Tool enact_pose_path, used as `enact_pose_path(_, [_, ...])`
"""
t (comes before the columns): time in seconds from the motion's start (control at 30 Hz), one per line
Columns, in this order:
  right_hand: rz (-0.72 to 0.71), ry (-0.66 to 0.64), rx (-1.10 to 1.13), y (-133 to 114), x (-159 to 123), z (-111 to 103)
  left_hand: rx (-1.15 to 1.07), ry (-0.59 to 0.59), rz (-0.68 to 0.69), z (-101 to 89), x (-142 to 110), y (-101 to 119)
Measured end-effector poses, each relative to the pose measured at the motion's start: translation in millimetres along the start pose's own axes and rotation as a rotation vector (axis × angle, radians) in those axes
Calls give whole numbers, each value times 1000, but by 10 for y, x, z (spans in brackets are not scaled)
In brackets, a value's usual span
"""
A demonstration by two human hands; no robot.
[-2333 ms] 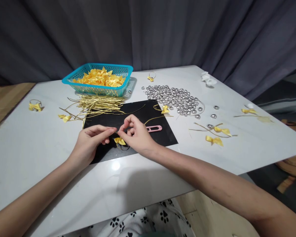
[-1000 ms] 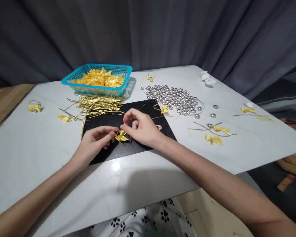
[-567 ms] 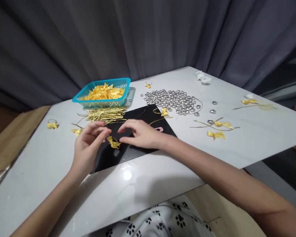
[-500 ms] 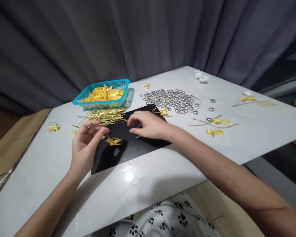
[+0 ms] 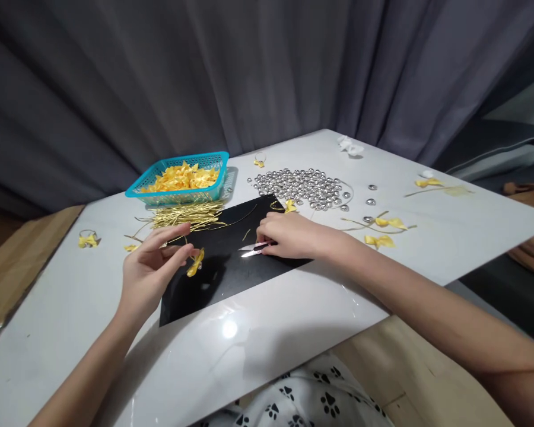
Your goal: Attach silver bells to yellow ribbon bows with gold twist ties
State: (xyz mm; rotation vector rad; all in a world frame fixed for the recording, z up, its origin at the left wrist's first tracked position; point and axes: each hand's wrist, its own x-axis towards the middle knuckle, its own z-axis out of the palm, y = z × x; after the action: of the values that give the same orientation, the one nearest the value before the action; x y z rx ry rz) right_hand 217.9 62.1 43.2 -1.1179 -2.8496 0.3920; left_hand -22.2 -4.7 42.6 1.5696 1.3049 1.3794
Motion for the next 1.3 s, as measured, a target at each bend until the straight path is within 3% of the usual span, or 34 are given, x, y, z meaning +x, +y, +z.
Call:
enact_pose_path(0.27, [-22,-12,113,12,82,7,25,-128,-11,13,4,-112])
enact_pose_path(0.57, [143,8,569,-15,100,60,-100,-255,-60,85,-7,-232])
enact_pose_path(0.67, [178,-30,645,-26,75,67,-105,-295,-77,91,-4,-292])
enact_pose_path(0.83, [61,-112,700,-65,57,87,-57,-361,-67,82,-11,-345])
enact_pose_path(1.03, [39,-240,704,-121,57,116,11,-436,-67,95,-31,-332])
enact_pose_path(1.3, [46,-344,784,-131,57,180,88,-451,-35,131,-66,-319])
